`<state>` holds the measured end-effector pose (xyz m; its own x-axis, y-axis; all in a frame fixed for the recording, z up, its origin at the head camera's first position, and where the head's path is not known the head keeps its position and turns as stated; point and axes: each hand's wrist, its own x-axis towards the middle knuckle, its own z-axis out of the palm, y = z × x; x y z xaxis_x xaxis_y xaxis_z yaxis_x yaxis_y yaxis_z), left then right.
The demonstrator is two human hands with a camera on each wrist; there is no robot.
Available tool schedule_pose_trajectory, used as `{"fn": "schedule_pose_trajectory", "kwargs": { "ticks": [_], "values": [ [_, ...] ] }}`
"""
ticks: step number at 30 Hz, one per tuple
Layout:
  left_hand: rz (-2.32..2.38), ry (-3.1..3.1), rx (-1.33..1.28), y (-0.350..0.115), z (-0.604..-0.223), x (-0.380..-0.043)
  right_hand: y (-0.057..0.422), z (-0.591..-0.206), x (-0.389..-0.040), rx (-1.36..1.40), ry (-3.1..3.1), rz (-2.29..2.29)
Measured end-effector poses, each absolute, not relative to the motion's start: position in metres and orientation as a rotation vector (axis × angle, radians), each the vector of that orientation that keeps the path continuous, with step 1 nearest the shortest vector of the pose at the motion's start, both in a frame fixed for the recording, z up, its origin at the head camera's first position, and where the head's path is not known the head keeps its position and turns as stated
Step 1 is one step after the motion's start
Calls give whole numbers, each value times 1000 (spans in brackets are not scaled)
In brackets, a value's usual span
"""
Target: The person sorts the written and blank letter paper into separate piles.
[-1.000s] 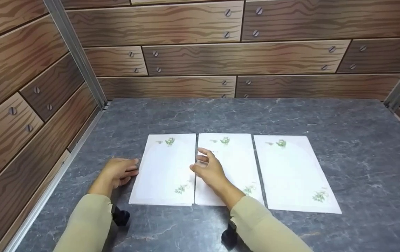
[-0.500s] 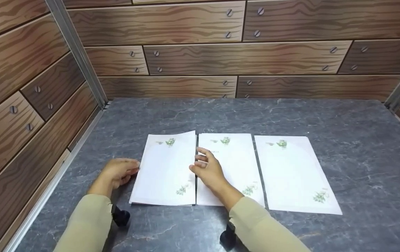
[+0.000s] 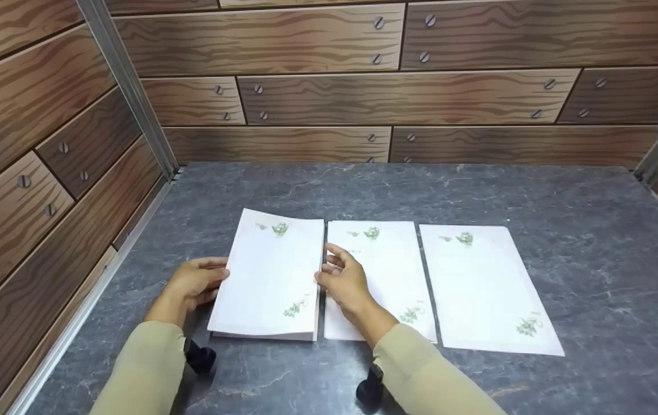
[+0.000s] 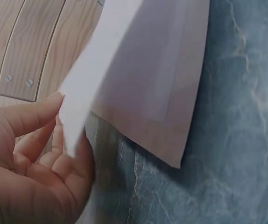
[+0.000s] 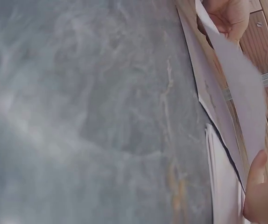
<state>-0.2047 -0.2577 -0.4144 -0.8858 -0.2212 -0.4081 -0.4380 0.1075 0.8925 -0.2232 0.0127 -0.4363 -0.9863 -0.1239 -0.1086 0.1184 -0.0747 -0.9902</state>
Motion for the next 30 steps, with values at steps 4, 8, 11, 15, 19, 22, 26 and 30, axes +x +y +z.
{"fn": "schedule_pose_trajectory", "kwargs": {
  "ticks": [4, 8, 11, 15, 19, 22, 26, 30],
  "values": [
    [1950, 2177, -646, -257, -414, -205, 15, -433, -224, 21, 1948, -2213],
    [2032, 2139, -613, -255, -412, -206, 18, -430, -225, 31, 1926, -2197],
    [2072, 2121, -589, -251, -410, -207, 21, -428, -226, 27, 1931, -2189],
    [2090, 2128, -573, -244, -408, -208, 27, -425, -228, 19, 1955, -2186],
    [2109, 2142, -566, -235, -408, -210, 35, -423, -231, 15, 1986, -2185],
    [2121, 2147, -573, -226, -409, -212, 41, -423, -232, 29, 1996, -2195],
    [2113, 2163, -584, -214, -412, -213, 51, -422, -234, 52, 2011, -2207],
    [2099, 2198, -592, -201, -415, -213, 62, -421, -235, 58, 2019, -2210]
  ]
}}
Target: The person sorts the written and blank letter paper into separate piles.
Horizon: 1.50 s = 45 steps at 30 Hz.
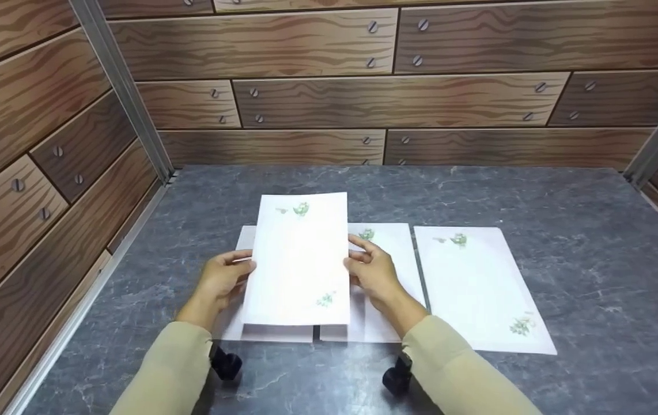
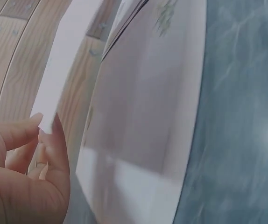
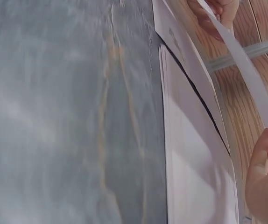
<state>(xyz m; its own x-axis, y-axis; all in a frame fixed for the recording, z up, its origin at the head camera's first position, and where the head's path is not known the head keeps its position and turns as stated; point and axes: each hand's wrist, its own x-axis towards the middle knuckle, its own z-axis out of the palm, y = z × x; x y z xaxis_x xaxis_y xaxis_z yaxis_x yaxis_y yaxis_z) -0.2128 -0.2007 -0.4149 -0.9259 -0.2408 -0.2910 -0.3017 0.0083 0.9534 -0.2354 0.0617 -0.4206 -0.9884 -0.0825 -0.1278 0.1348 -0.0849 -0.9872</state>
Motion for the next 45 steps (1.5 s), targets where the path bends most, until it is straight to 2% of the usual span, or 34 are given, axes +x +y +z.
{"fn": "schedule_pose_trajectory", "kwargs": {
  "ticks": [11, 45],
  "values": [
    [2199, 2223, -562, -164, -426, -217, 96, -420, -239, 55, 2061, -2158],
    [2142, 2259, -370, -52, -419, -219, 213, -413, -231, 78, 2215, -2012]
  ]
}}
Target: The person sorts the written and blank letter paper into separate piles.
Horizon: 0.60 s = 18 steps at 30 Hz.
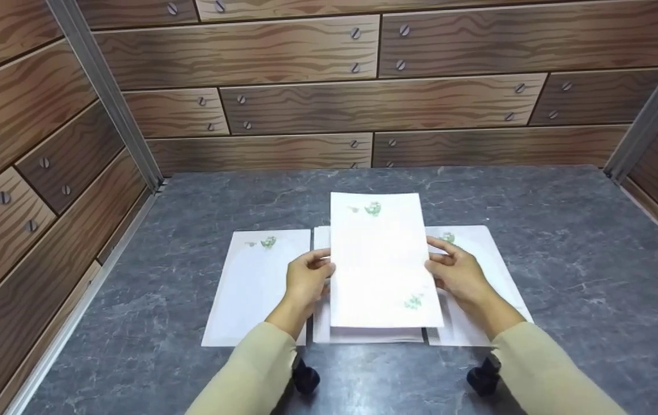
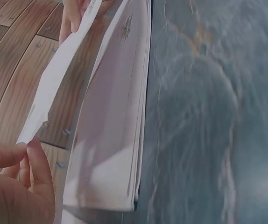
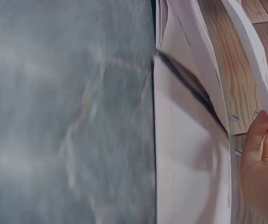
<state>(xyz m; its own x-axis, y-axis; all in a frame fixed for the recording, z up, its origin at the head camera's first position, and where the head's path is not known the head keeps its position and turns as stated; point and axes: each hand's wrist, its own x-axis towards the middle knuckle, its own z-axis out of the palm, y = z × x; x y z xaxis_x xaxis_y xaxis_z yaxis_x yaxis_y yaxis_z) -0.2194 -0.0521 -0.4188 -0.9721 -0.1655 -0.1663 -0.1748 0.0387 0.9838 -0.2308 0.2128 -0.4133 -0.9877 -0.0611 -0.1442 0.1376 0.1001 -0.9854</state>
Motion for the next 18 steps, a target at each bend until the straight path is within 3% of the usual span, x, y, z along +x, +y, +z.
{"fn": "schedule_pose_trajectory", "kwargs": {
  "ticks": [18],
  "values": [
    [2223, 2189, -305, 5, -421, -217, 268, -415, -224, 70, 2249, -2016]
  ]
}}
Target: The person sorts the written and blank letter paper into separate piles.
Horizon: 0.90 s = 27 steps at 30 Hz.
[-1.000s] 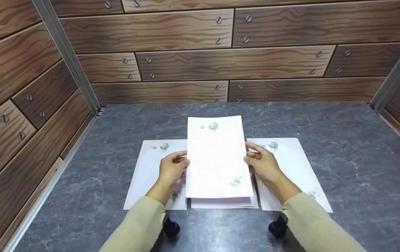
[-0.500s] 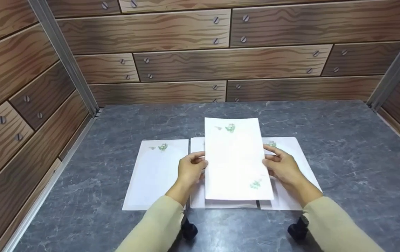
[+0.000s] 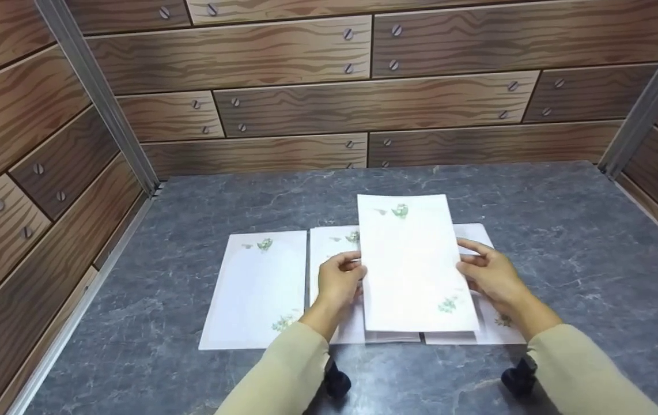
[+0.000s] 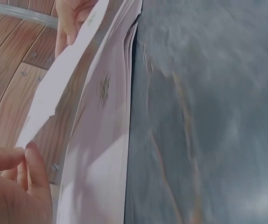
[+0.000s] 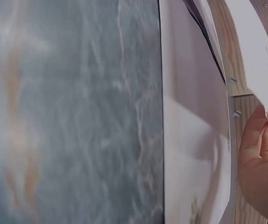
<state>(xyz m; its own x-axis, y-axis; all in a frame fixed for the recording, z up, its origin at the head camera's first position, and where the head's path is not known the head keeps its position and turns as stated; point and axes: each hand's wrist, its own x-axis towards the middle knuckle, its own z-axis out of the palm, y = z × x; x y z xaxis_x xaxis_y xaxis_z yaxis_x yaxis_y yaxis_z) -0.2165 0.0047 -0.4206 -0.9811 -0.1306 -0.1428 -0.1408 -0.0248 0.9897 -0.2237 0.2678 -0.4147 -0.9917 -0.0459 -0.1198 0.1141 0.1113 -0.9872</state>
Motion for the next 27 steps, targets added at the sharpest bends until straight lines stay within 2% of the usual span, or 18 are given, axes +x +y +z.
{"fn": "schedule_pose_trajectory", "kwargs": {
  "ticks": [11, 27],
  "values": [
    [2178, 2211, -277, 32, -420, -214, 297, -413, -218, 19, 2349, -1915],
    [2099, 2199, -266, 59, -422, -210, 327, -419, -215, 89, 2457, -1796]
  ]
}}
